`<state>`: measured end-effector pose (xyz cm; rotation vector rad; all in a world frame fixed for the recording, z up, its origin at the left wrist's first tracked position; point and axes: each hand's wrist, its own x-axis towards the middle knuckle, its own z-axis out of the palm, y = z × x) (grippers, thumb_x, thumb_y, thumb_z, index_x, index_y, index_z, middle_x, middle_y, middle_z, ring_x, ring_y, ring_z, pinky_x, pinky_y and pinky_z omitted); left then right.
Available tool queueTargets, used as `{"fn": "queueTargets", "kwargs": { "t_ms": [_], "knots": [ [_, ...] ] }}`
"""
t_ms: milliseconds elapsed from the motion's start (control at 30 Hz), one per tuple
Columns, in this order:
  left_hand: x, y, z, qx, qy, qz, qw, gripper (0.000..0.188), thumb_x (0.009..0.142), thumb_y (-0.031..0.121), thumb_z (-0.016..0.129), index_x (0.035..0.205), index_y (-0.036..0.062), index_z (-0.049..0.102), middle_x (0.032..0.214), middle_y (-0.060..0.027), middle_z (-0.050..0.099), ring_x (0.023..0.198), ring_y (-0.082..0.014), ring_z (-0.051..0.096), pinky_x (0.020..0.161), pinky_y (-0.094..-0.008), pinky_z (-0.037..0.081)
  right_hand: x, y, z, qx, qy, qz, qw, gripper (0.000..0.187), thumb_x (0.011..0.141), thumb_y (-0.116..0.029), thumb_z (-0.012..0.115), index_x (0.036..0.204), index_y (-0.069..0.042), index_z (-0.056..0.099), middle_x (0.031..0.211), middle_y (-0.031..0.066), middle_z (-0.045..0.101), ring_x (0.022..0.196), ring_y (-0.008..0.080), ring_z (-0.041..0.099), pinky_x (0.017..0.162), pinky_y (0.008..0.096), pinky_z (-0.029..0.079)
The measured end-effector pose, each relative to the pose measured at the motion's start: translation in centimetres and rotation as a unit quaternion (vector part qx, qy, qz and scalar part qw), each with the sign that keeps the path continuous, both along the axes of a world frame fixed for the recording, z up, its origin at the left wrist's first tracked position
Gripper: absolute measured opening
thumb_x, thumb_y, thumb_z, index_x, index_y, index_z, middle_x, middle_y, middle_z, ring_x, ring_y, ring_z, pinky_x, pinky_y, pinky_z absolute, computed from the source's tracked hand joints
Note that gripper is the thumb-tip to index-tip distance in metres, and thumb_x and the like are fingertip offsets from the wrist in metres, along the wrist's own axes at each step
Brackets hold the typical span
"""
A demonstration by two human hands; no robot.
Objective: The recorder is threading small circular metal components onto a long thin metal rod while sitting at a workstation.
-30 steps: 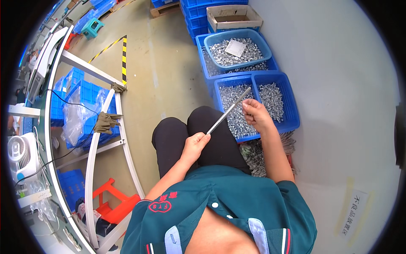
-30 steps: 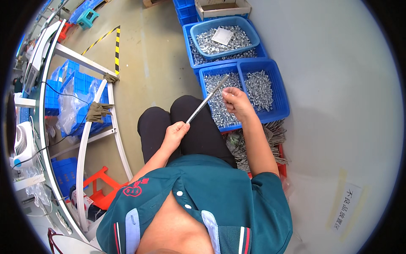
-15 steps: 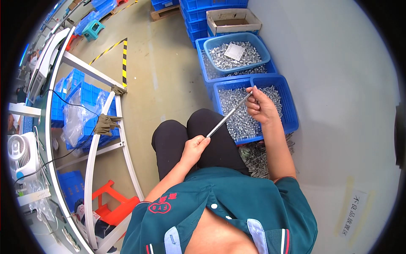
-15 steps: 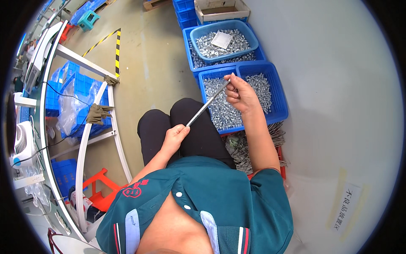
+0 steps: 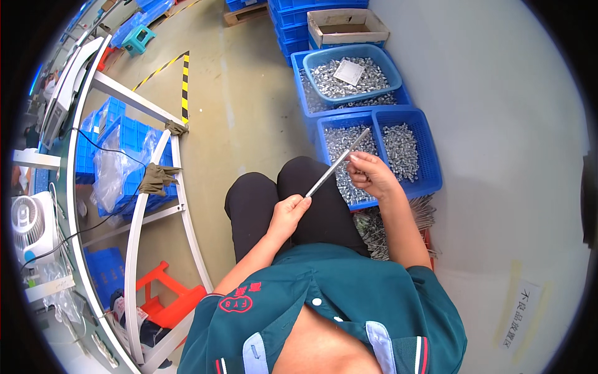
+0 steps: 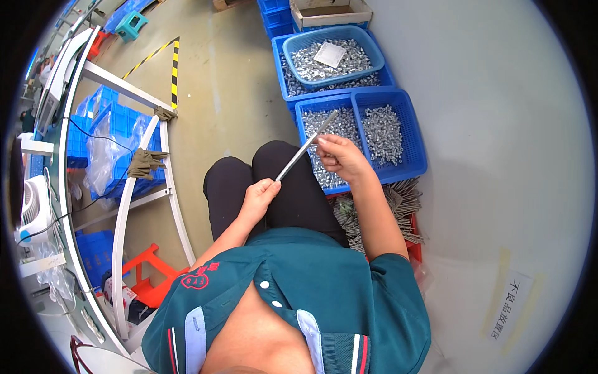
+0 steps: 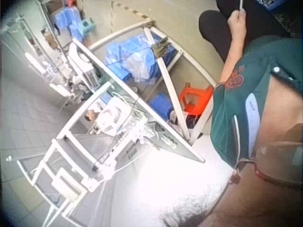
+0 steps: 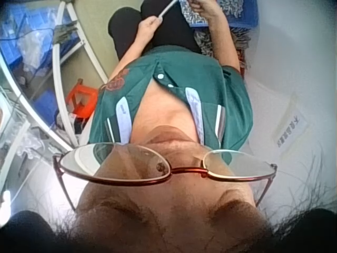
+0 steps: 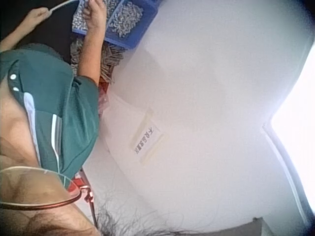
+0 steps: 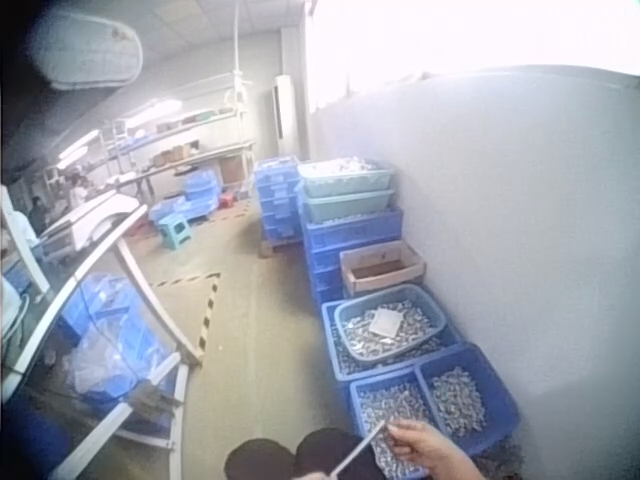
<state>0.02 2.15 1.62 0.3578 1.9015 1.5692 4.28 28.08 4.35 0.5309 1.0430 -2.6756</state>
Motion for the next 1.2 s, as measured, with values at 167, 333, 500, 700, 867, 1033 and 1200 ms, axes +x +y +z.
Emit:
{"fn": "queueTargets", "kwargs": {
  "t_ms": [167,333,500,700,867,1033,1200],
  "knots": [
    [-0.2,-0.1,-0.1,0.007,-0.001,-0.004,1.000,0.034,0.089,0.024,0.058,0.063,0.0043,0.047,0.056,0.0067,0.033,0.054,-0.0024,0.029,0.045,-0.0234,0.025,0.2,0.5,-1.5,-0.061,-0.094,-0.181,0.977,0.019,0.087,-0.002,0.052,0.104,0.004,0.050,0.090,0.0123,0.055,0.069,0.0133,0.051,0.052,0.0207,0.043],
    [-0.1,-0.1,0.1,0.002,-0.001,0.000,1.000,0.034,0.088,0.024,0.059,0.063,0.0040,0.048,0.056,0.0064,0.033,0.054,-0.0025,0.029,0.046,-0.0236,0.026,-0.2,2.7,-1.1,-0.097,-0.017,-0.173,0.980,0.014,0.090,-0.014,0.052,0.097,-0.001,0.054,0.078,0.0035,0.053,0.054,0.0046,0.043,0.039,0.0150,0.031],
    [0.1,-0.2,-0.6,0.012,0.011,0.003,1.000,0.035,0.088,0.025,0.059,0.064,0.0032,0.048,0.055,0.0060,0.034,0.054,-0.0030,0.031,0.046,-0.0240,0.027,-0.9,3.4,0.6,-0.099,0.009,-0.165,0.981,0.018,0.093,-0.022,0.049,0.096,-0.006,0.056,0.068,-0.0006,0.049,0.050,0.0050,0.039,0.038,0.0167,0.028],
    [0.1,-0.3,-0.1,-0.008,0.018,-0.009,1.000,0.035,0.088,0.026,0.058,0.064,0.0027,0.048,0.055,0.0050,0.035,0.054,-0.0036,0.031,0.046,-0.0246,0.028,-1.7,3.7,2.0,-0.147,0.016,-0.181,0.972,0.021,0.094,-0.022,0.047,0.096,-0.003,0.056,0.070,0.0018,0.047,0.052,0.0068,0.038,0.040,0.0185,0.029],
    [0.1,-0.2,0.0,-0.013,0.029,-0.015,0.999,0.035,0.088,0.026,0.059,0.064,0.0029,0.047,0.055,0.0044,0.034,0.054,-0.0038,0.031,0.046,-0.0251,0.029,-1.7,4.1,2.1,-0.169,0.063,-0.089,0.980,0.023,0.095,-0.024,0.046,0.090,-0.005,0.057,0.068,0.0010,0.047,0.049,0.0052,0.037,0.038,0.0164,0.028],
    [0.2,-0.2,-0.1,-0.009,0.030,-0.016,0.999,0.034,0.088,0.025,0.059,0.065,0.0026,0.048,0.054,0.0040,0.035,0.054,-0.0040,0.032,0.046,-0.0253,0.029,-2.1,4.0,2.7,-0.131,0.010,-0.115,0.985,0.021,0.094,-0.024,0.047,0.088,-0.006,0.057,0.063,-0.0004,0.046,0.045,0.0040,0.036,0.035,0.0157,0.026],
    [0.2,-0.4,-0.2,-0.009,0.035,-0.018,0.999,0.033,0.088,0.025,0.059,0.065,0.0023,0.049,0.054,0.0035,0.035,0.054,-0.0041,0.032,0.046,-0.0254,0.030,-2.2,3.7,3.3,-0.058,0.000,-0.094,0.994,0.019,0.092,-0.022,0.051,0.084,-0.006,0.057,0.059,-0.0017,0.046,0.042,0.0031,0.035,0.034,0.0154,0.024]
  ]
}}
